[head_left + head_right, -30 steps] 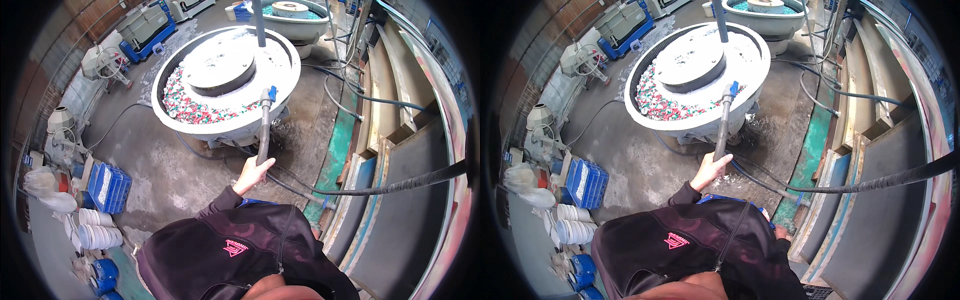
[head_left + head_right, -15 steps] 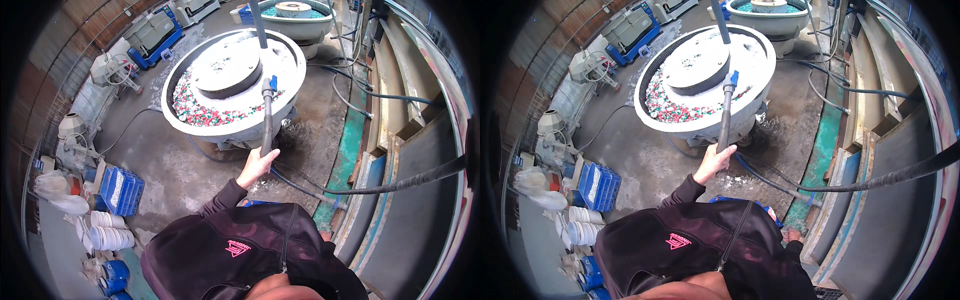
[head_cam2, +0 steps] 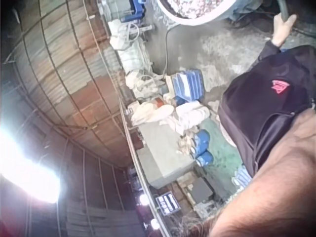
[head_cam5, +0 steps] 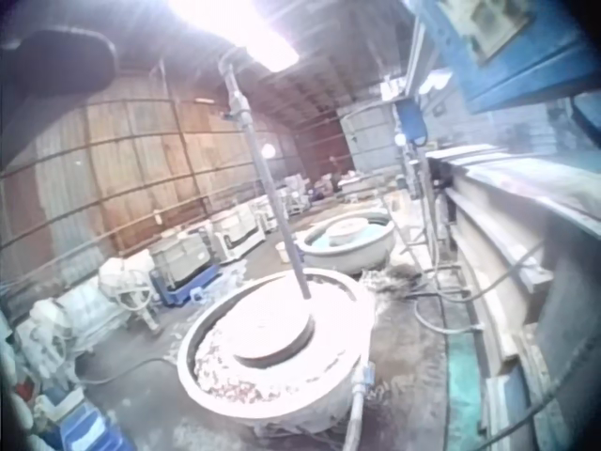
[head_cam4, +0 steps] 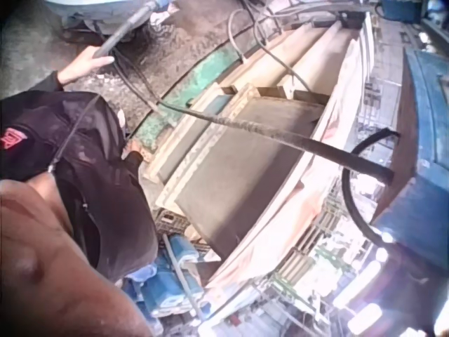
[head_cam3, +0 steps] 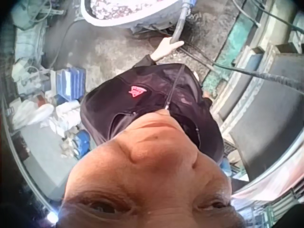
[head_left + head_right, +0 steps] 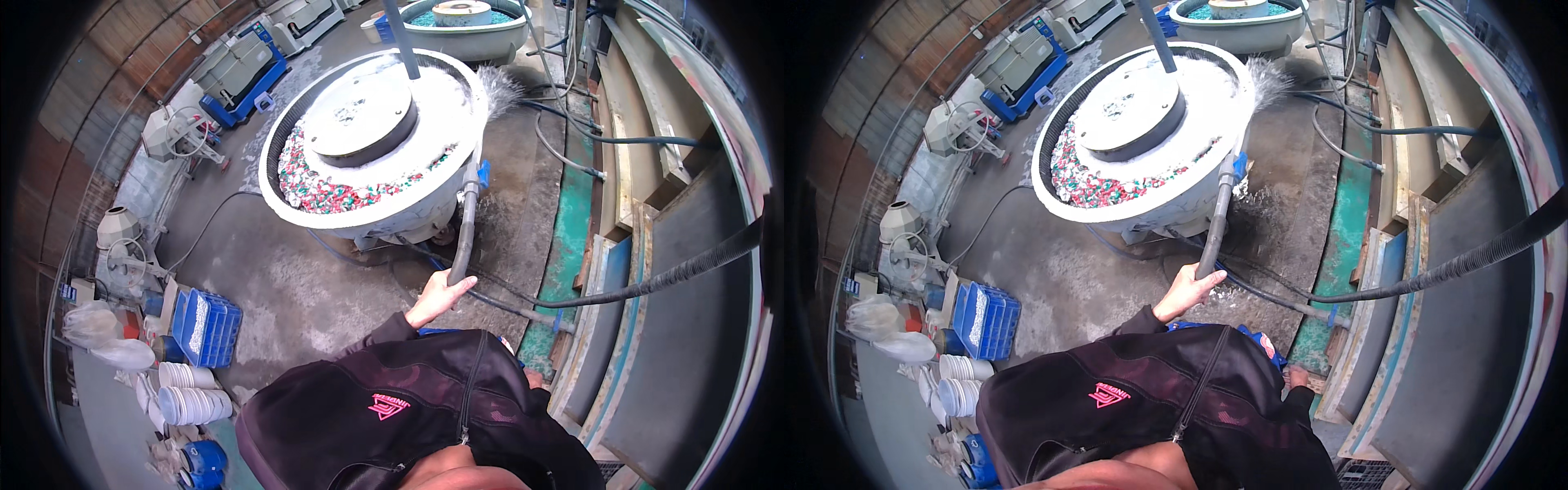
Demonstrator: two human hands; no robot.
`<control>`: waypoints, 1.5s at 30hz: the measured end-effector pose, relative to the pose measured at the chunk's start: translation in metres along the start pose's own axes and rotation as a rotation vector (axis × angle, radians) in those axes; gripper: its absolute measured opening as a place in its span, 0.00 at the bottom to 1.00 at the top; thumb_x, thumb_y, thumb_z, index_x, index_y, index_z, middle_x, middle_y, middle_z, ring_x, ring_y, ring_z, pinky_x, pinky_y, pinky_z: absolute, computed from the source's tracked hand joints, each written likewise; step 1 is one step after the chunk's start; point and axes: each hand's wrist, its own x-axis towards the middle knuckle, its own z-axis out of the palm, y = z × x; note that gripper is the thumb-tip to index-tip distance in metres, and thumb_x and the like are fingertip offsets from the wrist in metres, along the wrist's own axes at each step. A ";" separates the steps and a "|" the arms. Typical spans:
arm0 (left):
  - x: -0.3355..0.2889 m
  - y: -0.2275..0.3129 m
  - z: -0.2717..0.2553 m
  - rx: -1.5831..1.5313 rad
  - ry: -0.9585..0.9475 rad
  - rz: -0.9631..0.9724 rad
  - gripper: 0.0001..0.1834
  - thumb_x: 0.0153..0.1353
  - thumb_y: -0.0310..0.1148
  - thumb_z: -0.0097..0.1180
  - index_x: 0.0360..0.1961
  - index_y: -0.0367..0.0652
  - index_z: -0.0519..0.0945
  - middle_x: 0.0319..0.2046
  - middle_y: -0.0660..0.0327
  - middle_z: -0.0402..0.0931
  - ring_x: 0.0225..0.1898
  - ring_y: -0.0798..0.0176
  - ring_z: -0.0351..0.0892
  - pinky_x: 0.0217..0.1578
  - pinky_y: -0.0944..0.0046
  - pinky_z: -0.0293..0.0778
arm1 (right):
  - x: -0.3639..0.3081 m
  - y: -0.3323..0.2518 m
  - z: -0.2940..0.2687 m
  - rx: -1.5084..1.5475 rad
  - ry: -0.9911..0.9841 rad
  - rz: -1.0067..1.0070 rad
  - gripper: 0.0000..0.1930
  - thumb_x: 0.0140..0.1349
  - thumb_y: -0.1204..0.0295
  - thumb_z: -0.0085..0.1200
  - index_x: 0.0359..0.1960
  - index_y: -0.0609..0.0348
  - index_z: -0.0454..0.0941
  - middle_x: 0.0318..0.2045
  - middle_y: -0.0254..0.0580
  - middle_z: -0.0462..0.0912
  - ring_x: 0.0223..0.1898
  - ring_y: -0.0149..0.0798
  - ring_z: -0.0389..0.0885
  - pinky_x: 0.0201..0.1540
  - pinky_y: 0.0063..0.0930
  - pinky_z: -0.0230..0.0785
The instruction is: The person sprays water from a hose into a large vibrating finishing bowl containing small colorful parts, then sprays water across the concrete floor to wash away foam and debris.
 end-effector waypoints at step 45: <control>0.060 0.023 -0.072 -0.217 0.322 0.328 0.16 0.53 0.42 0.55 0.20 0.40 0.69 0.08 0.70 0.62 0.08 0.76 0.60 0.10 0.72 0.57 | 0.028 -0.088 -0.002 -0.294 -0.104 -0.180 0.09 0.50 0.78 0.42 0.31 0.62 0.76 0.21 0.38 0.76 0.20 0.32 0.72 0.21 0.24 0.65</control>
